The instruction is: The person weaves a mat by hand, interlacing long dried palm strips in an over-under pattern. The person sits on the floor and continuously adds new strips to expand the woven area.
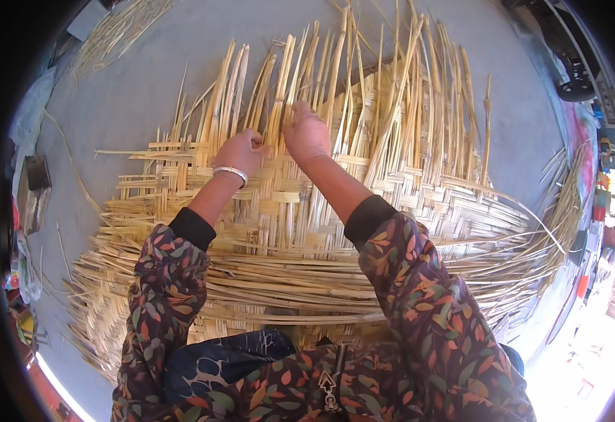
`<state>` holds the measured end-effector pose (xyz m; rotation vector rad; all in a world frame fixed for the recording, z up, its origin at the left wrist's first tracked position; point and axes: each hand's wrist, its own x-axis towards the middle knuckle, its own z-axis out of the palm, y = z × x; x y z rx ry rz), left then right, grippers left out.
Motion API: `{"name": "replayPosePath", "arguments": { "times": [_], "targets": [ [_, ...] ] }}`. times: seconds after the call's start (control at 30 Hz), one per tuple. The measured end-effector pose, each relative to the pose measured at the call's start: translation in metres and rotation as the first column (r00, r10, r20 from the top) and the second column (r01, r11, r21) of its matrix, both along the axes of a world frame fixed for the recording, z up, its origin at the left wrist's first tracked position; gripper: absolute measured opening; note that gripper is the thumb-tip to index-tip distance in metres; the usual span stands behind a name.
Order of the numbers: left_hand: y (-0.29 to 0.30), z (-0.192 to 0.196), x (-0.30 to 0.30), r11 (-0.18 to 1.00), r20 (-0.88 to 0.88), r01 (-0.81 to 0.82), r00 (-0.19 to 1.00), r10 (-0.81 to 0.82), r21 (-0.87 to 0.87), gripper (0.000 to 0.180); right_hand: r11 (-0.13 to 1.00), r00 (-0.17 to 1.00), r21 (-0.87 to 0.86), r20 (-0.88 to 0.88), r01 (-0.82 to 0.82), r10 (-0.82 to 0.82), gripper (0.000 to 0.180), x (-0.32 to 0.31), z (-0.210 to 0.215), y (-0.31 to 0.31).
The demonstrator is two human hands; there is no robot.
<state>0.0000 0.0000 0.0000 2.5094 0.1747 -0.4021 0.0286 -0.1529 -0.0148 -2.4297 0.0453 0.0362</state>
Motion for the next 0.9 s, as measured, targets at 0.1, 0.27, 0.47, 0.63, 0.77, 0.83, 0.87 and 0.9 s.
{"name": "replayPosePath", "arguments": {
  "times": [0.1, 0.27, 0.47, 0.63, 0.77, 0.83, 0.87, 0.9],
  "targets": [
    [-0.002, 0.002, 0.004, 1.0, -0.078, 0.021, 0.997, -0.02, 0.007, 0.03, 0.998, 0.996, 0.043, 0.081, -0.046, 0.042, 0.025, -0.001, 0.002, 0.004],
    [-0.004, 0.001, 0.007, 0.997, -0.076, -0.024, 0.997, 0.029, 0.069, 0.027, 0.973, 0.95, 0.214, -0.276, -0.085, 0.144, 0.026, 0.001, 0.018, 0.016],
    [0.002, -0.017, 0.011, 0.972, -0.086, -0.128, 0.99, 0.113, -0.196, 0.025, 0.945, 0.94, 0.326, -0.32, -0.012, 0.122, 0.026, -0.002, 0.007, 0.009],
    [-0.02, -0.01, 0.01, 1.0, 0.017, -0.02, 1.0, 0.02, 0.016, 0.029, 0.969, 0.963, 0.225, -0.224, -0.098, 0.149, 0.021, -0.003, -0.01, -0.002],
    [-0.007, -0.012, 0.014, 0.995, -0.058, -0.076, 0.996, 0.073, -0.061, 0.025, 0.935, 0.902, 0.354, -0.406, 0.009, 0.145, 0.035, -0.013, 0.015, 0.015],
    [-0.004, -0.005, 0.009, 0.981, -0.061, -0.137, 0.99, 0.13, -0.14, 0.024, 0.943, 0.905, 0.333, -0.395, -0.019, 0.158, 0.036, -0.012, 0.017, 0.016],
    [-0.003, -0.004, 0.005, 0.97, -0.064, -0.167, 0.985, 0.158, -0.179, 0.024, 0.945, 0.902, 0.326, -0.4, -0.027, 0.164, 0.036, -0.013, 0.016, 0.017],
    [0.001, -0.004, 0.001, 0.962, -0.014, -0.187, 0.982, 0.188, -0.2, 0.023, 0.943, 0.9, 0.329, -0.398, -0.041, 0.178, 0.035, -0.013, 0.021, 0.025]
  ]
}}
